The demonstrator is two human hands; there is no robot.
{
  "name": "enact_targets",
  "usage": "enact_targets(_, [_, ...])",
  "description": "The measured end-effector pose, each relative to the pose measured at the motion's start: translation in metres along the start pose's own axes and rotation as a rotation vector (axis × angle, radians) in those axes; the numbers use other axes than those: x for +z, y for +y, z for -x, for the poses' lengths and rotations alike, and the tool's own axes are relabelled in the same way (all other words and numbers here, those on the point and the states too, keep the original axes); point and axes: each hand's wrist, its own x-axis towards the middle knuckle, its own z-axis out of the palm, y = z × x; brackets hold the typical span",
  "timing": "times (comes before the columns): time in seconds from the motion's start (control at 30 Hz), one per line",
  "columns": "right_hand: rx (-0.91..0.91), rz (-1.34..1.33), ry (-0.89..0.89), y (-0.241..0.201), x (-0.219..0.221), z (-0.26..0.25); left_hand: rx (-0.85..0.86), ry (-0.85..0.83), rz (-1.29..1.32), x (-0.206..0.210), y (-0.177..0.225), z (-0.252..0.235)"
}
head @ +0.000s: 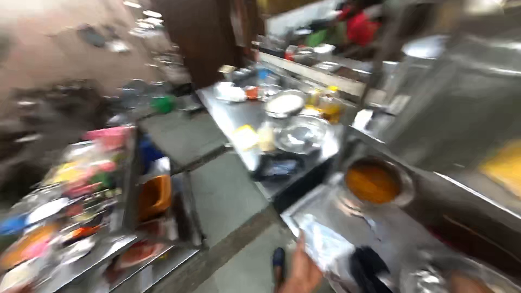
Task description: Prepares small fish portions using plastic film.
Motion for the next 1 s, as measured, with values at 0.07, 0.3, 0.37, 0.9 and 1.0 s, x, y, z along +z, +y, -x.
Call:
enact_targets(0.07, [0.091,-0.027,0.058,0.027,0.019,-0.014,-0.011,-0.033,-0.006,-0.001,-0.007,-0.004])
enact_targets(0.3, [0.215,-0.352,0.360,0.042,-0.009,0.017,-0.108,-0.144,-0.097,0.001,-0.037,-0.025])
enact_targets(0.37, [0.252,-0.640,0.515,0.036,-0.013,0.039,-0.149,-0.149,-0.073,0.003,-0.042,-0.026])
enact_targets(0.9, [0.502,-0.489,0.147,-0.015,0.089,0.066,-0.259,-0.145,-0.059,0.033,-0.071,-0.036])
enact_targets(1.0, [0.474,-0.451,0.148,-0.019,0.084,0.052,-0.269,-0.128,-0.030,0.039,-0.073,-0.032])
